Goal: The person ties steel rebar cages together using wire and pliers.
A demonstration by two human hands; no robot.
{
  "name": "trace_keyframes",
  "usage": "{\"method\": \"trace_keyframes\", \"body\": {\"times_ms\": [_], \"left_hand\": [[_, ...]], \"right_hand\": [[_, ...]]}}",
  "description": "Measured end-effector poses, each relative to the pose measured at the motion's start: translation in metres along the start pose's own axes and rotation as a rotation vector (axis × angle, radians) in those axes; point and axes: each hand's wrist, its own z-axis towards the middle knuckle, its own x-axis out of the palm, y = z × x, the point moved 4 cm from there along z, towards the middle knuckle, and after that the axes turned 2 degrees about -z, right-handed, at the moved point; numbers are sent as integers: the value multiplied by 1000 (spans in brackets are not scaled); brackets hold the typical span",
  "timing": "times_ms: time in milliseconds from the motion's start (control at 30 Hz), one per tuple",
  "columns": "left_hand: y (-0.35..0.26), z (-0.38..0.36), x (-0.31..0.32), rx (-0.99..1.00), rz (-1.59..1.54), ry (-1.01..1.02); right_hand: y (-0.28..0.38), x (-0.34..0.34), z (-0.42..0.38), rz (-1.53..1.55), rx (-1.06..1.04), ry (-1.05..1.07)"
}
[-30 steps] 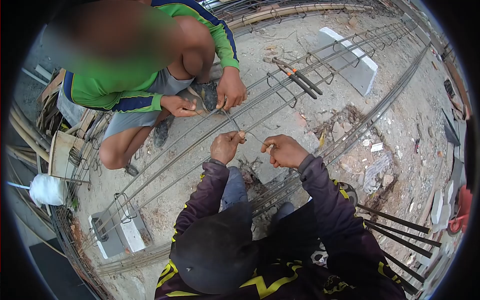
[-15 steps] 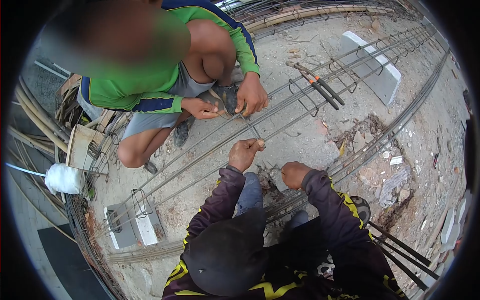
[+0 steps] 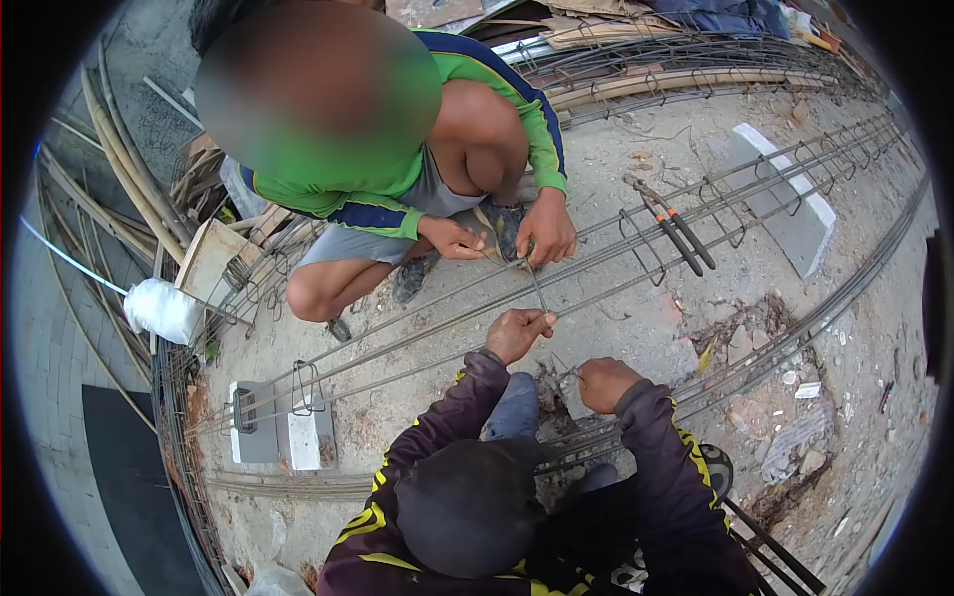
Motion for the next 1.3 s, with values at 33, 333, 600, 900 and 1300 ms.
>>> {"method": "trace_keyframes", "body": {"times_ms": [33,333,600,900,1300], "left_hand": [[2,2,1,3,-10,2],[-18,-8,-6,63,-96,7],[-9,-4,-3,17,-113,-6],[6,2,5,60,-80,-44],[-7,-5,0,-3,-7,-39]], "right_hand": [[2,-2,-2,-5,-6,-8],[7,-7,-5,19,3,6],[1,-6,-2,31,-65,-42],[3,-18,-12,101,-98,-82],[-9,-21,-9,105,-78,-46]]}}
